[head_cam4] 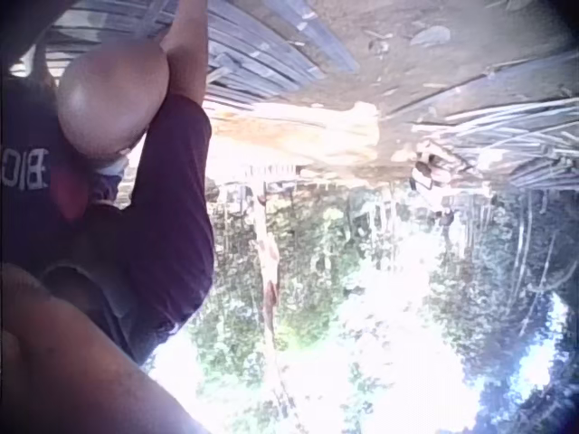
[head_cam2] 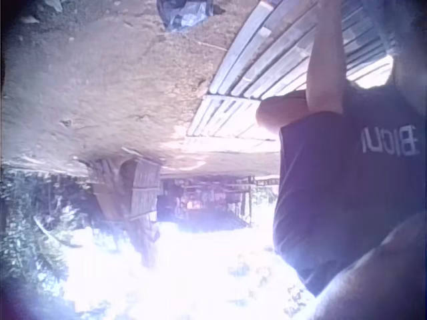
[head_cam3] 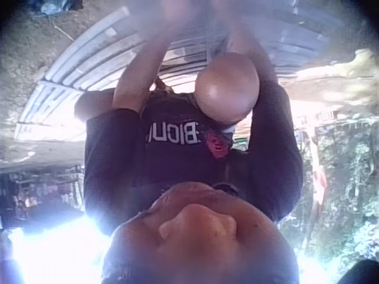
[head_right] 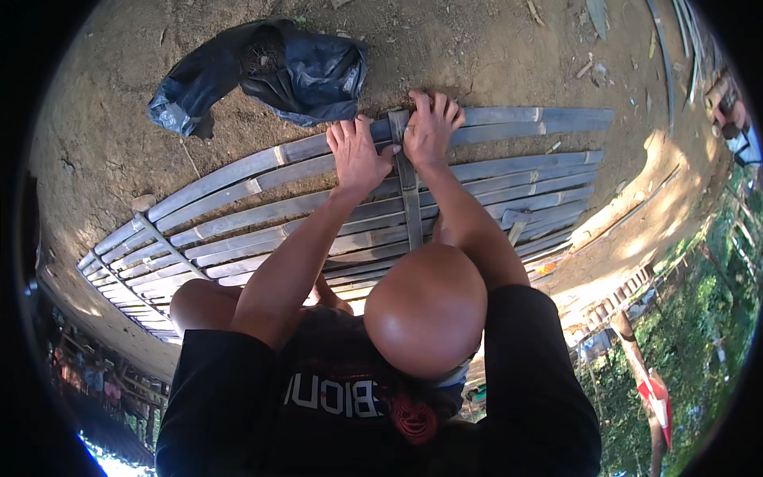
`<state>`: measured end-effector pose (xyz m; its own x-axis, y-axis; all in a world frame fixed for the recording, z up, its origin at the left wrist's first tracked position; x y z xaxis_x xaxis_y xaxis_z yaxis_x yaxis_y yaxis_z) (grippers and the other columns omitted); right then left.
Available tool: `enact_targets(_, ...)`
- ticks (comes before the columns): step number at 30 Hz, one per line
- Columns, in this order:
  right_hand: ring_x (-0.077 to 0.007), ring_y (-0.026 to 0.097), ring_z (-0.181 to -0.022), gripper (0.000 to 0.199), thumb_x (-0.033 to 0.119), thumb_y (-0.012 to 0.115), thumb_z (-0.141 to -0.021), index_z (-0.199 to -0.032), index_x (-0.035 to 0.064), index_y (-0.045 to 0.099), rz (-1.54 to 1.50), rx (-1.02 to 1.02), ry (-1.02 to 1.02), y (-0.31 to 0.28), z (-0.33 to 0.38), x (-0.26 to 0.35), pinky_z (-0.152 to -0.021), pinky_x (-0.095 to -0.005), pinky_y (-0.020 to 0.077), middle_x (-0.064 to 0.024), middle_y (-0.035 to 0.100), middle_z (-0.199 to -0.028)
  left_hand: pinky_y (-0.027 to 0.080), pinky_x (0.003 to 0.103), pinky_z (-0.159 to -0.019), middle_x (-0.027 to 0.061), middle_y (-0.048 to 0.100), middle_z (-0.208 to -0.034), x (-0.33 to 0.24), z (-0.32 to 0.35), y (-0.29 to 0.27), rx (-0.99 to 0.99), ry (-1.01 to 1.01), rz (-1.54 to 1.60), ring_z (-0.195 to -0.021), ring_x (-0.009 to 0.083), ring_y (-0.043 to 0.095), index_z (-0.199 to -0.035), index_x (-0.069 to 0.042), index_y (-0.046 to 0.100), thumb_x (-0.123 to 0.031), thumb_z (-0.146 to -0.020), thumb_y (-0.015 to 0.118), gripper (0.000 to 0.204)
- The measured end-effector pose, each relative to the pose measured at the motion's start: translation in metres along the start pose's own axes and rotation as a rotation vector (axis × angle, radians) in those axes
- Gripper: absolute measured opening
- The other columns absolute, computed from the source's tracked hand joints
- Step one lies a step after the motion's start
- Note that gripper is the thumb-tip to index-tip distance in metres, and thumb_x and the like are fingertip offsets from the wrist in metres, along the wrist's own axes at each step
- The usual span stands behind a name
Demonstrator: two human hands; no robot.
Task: The person constructs a bamboo panel by hammering nails into cross-beams and then lifts the completed panel.
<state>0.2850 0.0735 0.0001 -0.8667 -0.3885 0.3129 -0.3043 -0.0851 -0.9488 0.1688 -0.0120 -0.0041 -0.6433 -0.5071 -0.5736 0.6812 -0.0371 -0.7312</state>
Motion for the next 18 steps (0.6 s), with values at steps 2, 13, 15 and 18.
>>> enact_targets(2,-0.0340,0.047,-0.112,0.039,0.009,0.061,-0.078,-0.115,0.0182,0.061,-0.001,0.023,0.027,0.004,-0.001,-0.004,-0.102,-0.0549,0.0284,-0.0103,0.055,-0.114,0.027,0.055,-0.104,0.0215,0.046,-0.115,0.001,0.000,-0.001,-0.058,0.053,0.051,-0.115,0.0391,0.041,-0.119,-0.002,0.048,-0.027,-0.069,0.084,0.066)
enact_targets(13,-0.0317,0.049,-0.113,0.034,0.010,0.062,-0.082,-0.114,0.0194,0.063,-0.015,0.005,0.048,0.006,-0.003,-0.006,-0.103,-0.0529,0.0286,-0.0085,0.056,-0.116,0.024,0.059,-0.108,0.0299,0.045,-0.123,-0.002,-0.010,0.019,-0.560,-0.355,-0.244,-0.124,0.0483,0.036,-0.125,0.006,0.049,-0.024,-0.099,0.048,0.040)
enact_targets(15,-0.0314,0.048,-0.113,0.033,0.010,0.061,-0.082,-0.114,0.0190,0.063,-0.015,0.022,0.064,0.008,-0.003,-0.007,-0.103,-0.0525,0.0288,-0.0086,0.056,-0.116,0.018,0.061,-0.114,0.0313,0.043,-0.132,0.005,-0.006,0.028,-0.558,-0.403,-0.162,-0.129,0.0497,0.033,-0.129,0.006,0.049,-0.029,-0.101,0.045,0.045)
enact_targets(18,-0.0303,0.049,-0.111,0.031,0.009,0.061,-0.082,-0.112,0.0193,0.062,-0.035,-0.002,0.049,0.006,-0.004,-0.008,-0.101,-0.0521,0.0292,-0.0074,0.056,-0.114,0.017,0.061,-0.116,0.0276,0.045,-0.131,0.004,0.005,0.033,-0.622,-0.427,-0.122,-0.129,0.0483,0.033,-0.130,0.005,0.047,-0.030,-0.103,0.042,0.044)
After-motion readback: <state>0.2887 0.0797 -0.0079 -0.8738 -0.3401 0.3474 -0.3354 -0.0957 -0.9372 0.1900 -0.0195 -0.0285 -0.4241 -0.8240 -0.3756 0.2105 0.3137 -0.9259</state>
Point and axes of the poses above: each hand's wrist, its own z-axis away from the middle knuckle, its own y-axis out of the palm, x = y × z, the point moved 8 cm from there along -z, towards the middle knuckle
